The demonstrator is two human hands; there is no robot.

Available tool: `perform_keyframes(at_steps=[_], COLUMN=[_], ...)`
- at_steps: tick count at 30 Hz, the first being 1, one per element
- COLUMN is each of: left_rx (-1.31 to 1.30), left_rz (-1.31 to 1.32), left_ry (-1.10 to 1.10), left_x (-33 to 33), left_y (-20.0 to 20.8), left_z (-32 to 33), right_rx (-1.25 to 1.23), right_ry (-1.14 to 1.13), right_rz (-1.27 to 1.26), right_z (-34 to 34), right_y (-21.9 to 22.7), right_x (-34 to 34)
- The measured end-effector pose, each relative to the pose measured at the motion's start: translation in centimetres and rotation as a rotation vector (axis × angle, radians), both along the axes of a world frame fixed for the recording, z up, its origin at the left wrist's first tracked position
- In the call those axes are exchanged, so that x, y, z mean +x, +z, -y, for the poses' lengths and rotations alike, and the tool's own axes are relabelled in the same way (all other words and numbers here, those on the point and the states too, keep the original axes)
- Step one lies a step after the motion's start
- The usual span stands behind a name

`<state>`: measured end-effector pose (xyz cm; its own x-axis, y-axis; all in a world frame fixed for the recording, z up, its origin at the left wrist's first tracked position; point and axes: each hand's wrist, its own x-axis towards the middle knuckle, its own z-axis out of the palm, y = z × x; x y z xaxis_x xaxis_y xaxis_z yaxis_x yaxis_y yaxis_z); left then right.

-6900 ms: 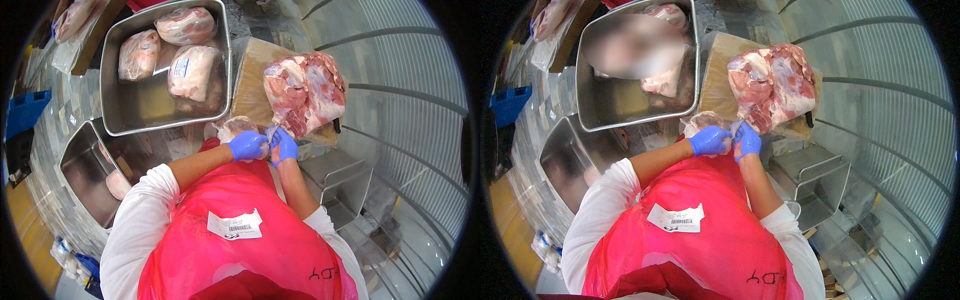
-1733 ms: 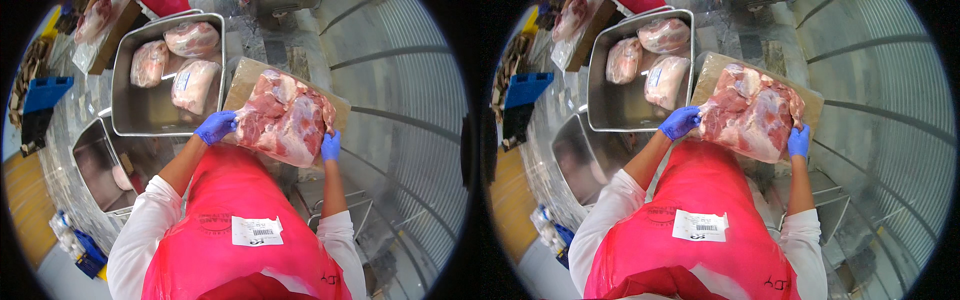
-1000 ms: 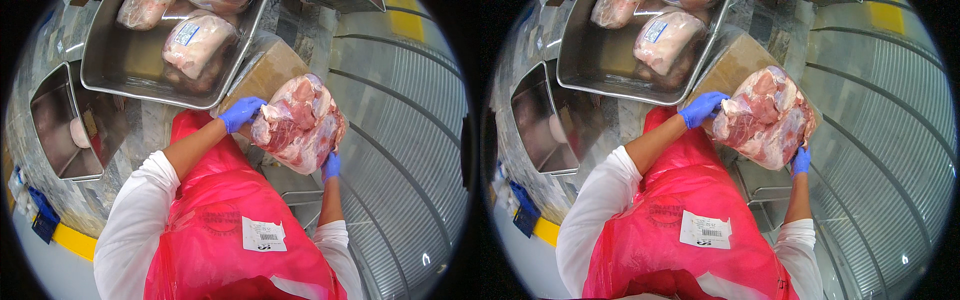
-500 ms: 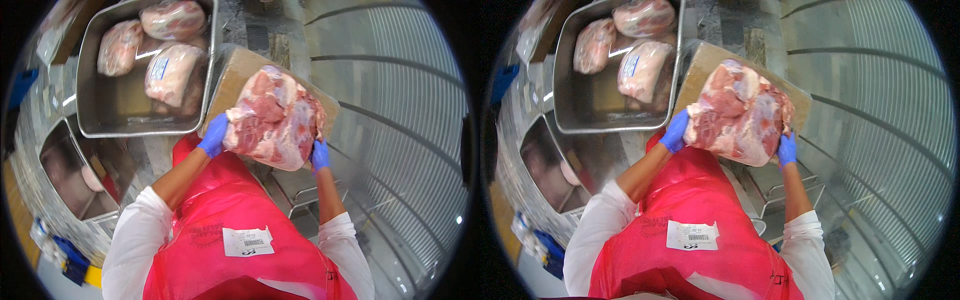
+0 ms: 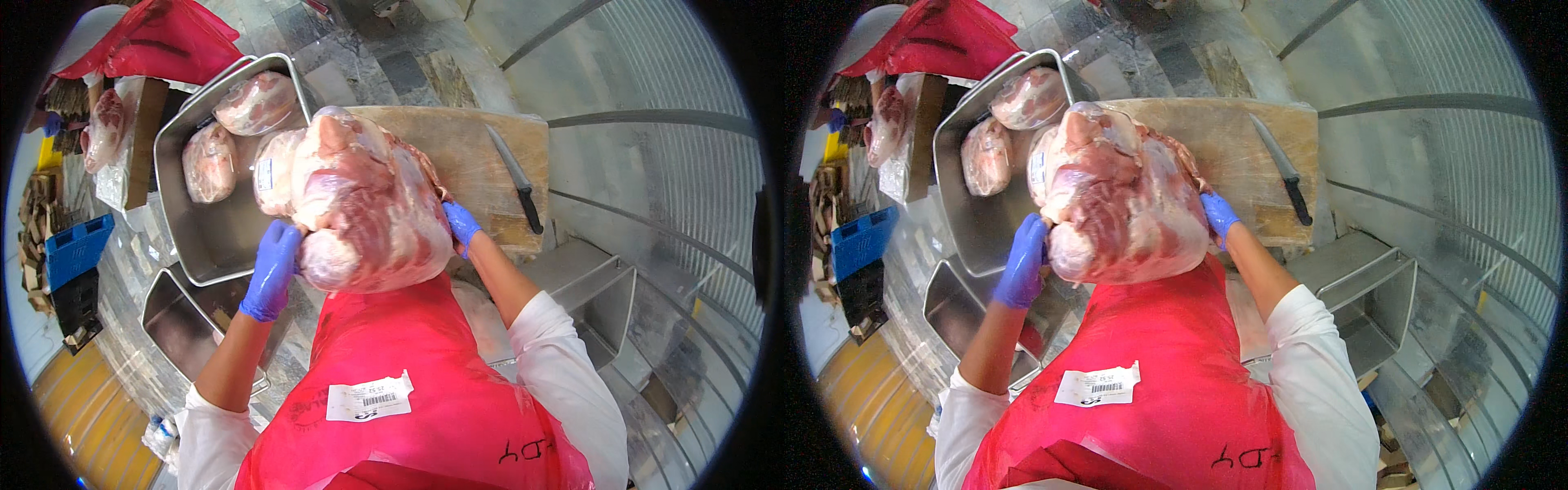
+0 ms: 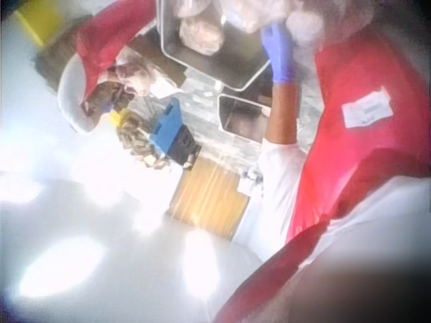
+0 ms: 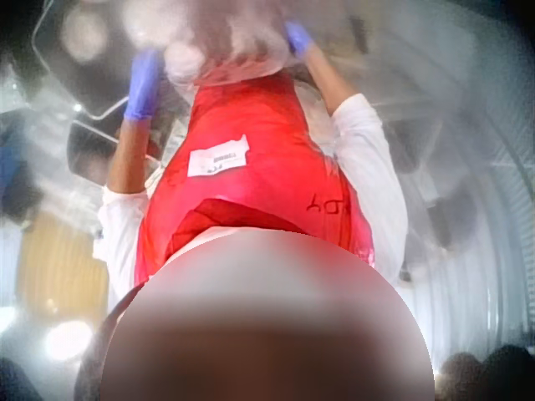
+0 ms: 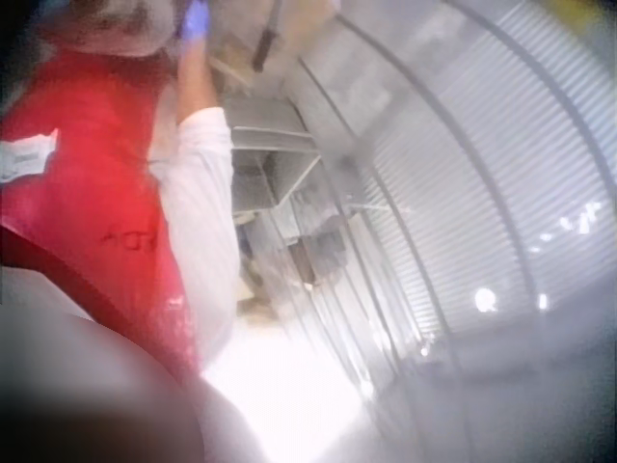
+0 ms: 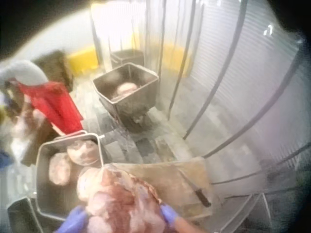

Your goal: The person removes vacuum-sealed packages of raw meat from a metal bin and places them on a cutting board. They then open the plastic packaging by hand and transfer the meat to another bin. The process is repeated for multiple packages.

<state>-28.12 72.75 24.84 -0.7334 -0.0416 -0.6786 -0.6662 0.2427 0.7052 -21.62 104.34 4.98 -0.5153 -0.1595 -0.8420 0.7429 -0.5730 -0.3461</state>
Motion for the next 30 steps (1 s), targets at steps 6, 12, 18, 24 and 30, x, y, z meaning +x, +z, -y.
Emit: perform_keyframes(at_steps=[6,12,18,24,30], left_rx=[-0.243,-0.264,-0.173,-0.162,-0.165], left_rz=[-0.141,-0.363,-0.396,-0.512,-0.561], left_ry=[-0.399,-0.56,-0.709,-0.731,-0.738], left_x=[0.6,1.3,2.1,3.2,3.3], left_y=[3.8,4.5,4.7,4.6,4.0], left_z=[-6.1,-9.4,-9.8,-11.0,-10.5], right_rx=[-0.101,-0.034,-0.029,-0.085,0.387], right_ry=[0.166,0.102,-0.057,-0.167,0.018], right_rz=[0.042,-0.09,-0.204,-0.224,-0.676], right_z=[-1.1,-0.9,-2.4,-3.6,-2.9], right_y=[2.9,5.5,9.3,14.5,20.1], right_x=[-2.2,-1.7,-0.7,0.2,1.5])
